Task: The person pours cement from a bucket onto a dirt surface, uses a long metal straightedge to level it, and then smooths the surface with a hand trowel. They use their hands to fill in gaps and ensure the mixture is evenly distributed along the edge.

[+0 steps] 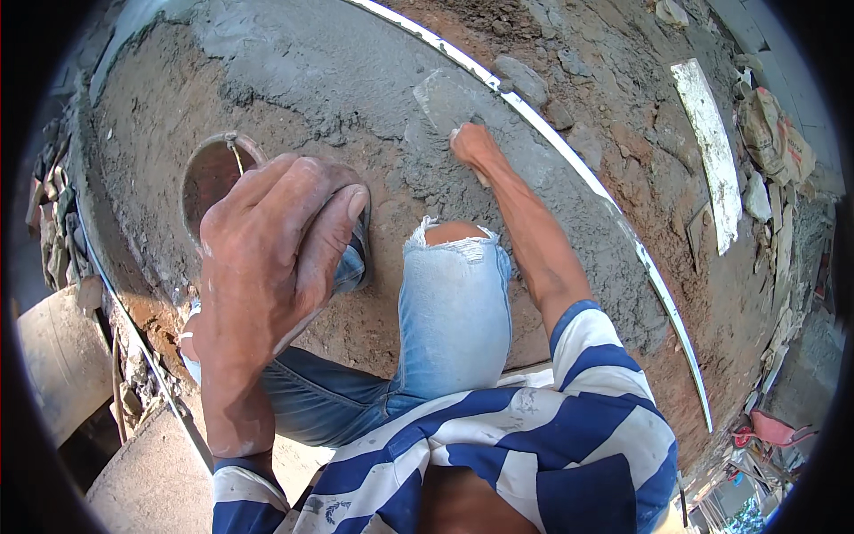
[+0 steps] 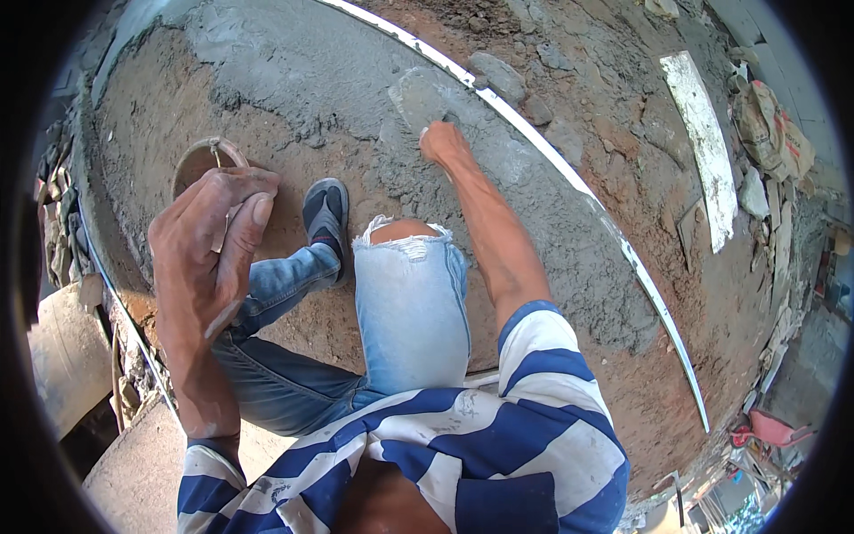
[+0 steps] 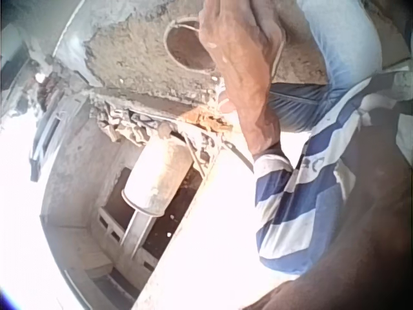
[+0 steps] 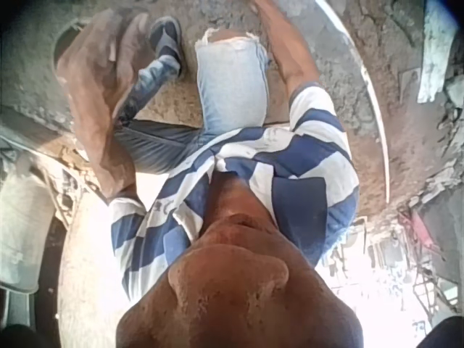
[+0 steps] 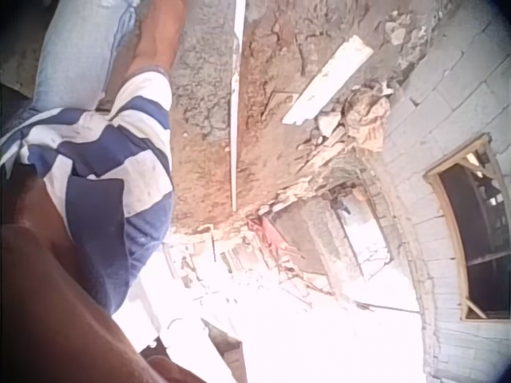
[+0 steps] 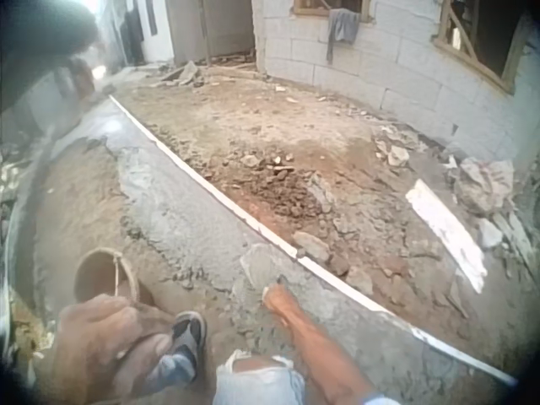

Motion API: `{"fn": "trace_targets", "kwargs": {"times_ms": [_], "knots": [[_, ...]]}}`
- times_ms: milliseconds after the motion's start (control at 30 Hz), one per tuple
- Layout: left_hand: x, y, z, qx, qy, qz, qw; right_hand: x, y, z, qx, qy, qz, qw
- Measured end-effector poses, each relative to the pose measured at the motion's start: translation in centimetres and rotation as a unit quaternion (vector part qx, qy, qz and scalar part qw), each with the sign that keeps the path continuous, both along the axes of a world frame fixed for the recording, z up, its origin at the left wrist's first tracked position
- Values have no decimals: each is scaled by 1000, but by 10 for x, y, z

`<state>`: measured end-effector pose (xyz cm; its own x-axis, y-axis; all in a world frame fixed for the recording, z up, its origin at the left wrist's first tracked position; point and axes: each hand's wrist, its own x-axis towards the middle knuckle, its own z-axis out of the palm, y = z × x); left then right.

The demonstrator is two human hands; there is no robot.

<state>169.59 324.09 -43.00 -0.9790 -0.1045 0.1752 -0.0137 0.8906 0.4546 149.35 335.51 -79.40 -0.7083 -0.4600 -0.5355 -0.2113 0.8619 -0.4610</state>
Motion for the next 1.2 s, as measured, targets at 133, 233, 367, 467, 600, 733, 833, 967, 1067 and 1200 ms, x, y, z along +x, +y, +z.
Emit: {"fn": "trace_targets", "kwargs": {"times_ms": [133,233,367,467,600,733,833,967,1067,1200], "knots": [[3,-9,-1,-15,-33,9,999,18,-8,-19,-26,-122,-44,991],[-3,-5,-4,7,-16,1,1000,21,18,-10,-29,-62,-12,998],[-9,7,4,6,-30,46,998,60,76,-9,31,-49,-186,981],[-17,15,7,31,-31,72,996,102,147,14,71,-59,-272,958],[-31,21,4,-2,-29,20,999,165,224,14,83,3,-371,925],[-32,12,1,-17,-63,29,997,226,269,11,-82,-74,-587,802],[-32,19,4,-18,-85,61,994,235,210,31,-285,-159,-558,763],[-40,32,-8,-26,-95,5,995,190,77,0,-463,-359,-311,748],[-38,39,-11,-15,-79,-31,996,156,3,-22,-437,-369,-305,762],[-34,35,-13,-34,-98,-23,994,169,41,-31,-378,-364,-388,757]]}}
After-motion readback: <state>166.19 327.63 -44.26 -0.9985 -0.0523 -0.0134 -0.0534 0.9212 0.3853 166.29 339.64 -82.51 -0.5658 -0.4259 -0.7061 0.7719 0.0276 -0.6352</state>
